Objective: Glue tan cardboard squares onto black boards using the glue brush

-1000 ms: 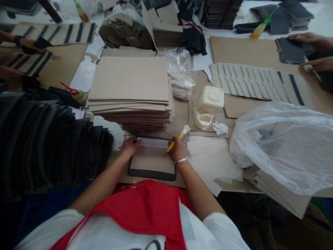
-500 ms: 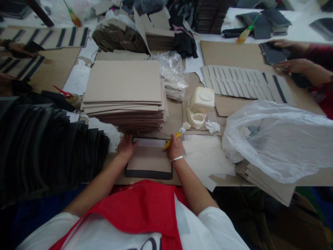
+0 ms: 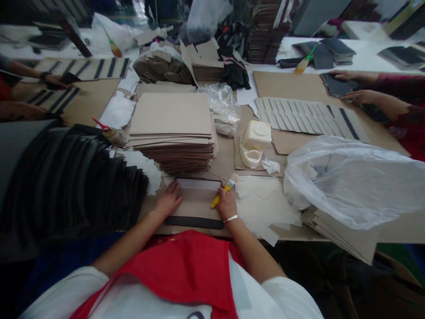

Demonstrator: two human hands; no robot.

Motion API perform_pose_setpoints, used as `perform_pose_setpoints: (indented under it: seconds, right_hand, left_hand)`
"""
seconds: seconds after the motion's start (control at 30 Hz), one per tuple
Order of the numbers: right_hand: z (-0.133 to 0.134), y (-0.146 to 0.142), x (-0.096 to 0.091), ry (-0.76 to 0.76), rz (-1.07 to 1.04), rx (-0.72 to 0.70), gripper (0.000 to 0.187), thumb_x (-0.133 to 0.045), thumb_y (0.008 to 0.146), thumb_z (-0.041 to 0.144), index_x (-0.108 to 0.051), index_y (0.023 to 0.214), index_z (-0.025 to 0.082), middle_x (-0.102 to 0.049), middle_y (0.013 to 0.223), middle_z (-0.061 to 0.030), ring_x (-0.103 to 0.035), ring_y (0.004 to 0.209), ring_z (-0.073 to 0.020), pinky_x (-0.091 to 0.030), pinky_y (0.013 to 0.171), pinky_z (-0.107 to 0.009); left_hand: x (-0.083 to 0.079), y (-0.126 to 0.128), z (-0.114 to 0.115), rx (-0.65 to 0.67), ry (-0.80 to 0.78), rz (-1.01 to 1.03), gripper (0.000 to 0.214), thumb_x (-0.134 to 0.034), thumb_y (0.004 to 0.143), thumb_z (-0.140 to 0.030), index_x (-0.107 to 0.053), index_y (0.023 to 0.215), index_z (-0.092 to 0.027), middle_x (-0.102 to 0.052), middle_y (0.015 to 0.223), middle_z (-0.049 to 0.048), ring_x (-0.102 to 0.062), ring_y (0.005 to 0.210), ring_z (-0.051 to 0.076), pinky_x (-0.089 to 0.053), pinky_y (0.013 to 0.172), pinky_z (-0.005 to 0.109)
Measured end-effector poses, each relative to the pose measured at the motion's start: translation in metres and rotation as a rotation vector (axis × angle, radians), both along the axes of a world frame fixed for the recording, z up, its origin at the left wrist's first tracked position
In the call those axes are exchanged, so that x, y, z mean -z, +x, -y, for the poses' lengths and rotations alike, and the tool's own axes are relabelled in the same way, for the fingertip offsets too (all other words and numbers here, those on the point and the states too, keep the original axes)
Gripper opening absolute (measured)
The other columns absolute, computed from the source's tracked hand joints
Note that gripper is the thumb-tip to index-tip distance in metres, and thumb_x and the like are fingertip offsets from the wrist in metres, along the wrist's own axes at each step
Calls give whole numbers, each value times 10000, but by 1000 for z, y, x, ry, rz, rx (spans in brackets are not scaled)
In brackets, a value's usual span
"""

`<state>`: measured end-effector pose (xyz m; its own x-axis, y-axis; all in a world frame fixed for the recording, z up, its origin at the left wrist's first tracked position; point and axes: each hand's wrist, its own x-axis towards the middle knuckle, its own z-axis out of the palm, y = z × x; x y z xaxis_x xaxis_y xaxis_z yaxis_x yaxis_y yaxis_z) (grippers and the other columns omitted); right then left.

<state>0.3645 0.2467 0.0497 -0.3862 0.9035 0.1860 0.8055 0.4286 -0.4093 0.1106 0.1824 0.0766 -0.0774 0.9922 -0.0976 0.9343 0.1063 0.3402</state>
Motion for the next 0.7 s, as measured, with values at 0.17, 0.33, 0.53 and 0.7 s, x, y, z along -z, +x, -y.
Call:
perform_pose_setpoints:
  seconds: [0.17,0.33,0.53,0.7]
  right_hand:
    - [14,5,1,-66,-148,117,288,-417,835,248,-478,1090,128,-517,1246,-199,-545,1035,-255,-451,879,-414]
    - [17,-11,-9,-106,-155,122,318,-426,798,264,-490,1075,124,-585,1108,-200,-575,959,-285,-462,844,-458]
    - [14,0,-12,77,-160,60,357,-421,801,356,-487,1101,174,-621,987,-157,-615,860,-290,-501,766,-450]
    - [10,11,-34,403,-254,-12,393,-459,823,474,-471,1082,178,-585,1119,-150,-617,950,-291,-509,808,-427]
  left_hand:
    - [-4,-5,33,-246,56,260,532,-525,801,-249,-428,1300,-91,-488,1319,175,-446,1243,246,-386,1026,416]
    - [-7,5,45,-327,54,403,516,-519,749,-140,-473,1263,-123,-541,1246,145,-495,1188,231,-421,997,417]
    - [-62,7,69,-222,177,321,537,-576,734,-165,-469,1259,-122,-549,1252,161,-512,1179,258,-444,987,432]
    - [-190,-31,137,263,840,95,311,-584,798,-172,-541,1104,-212,-671,811,8,-617,711,103,-523,672,208]
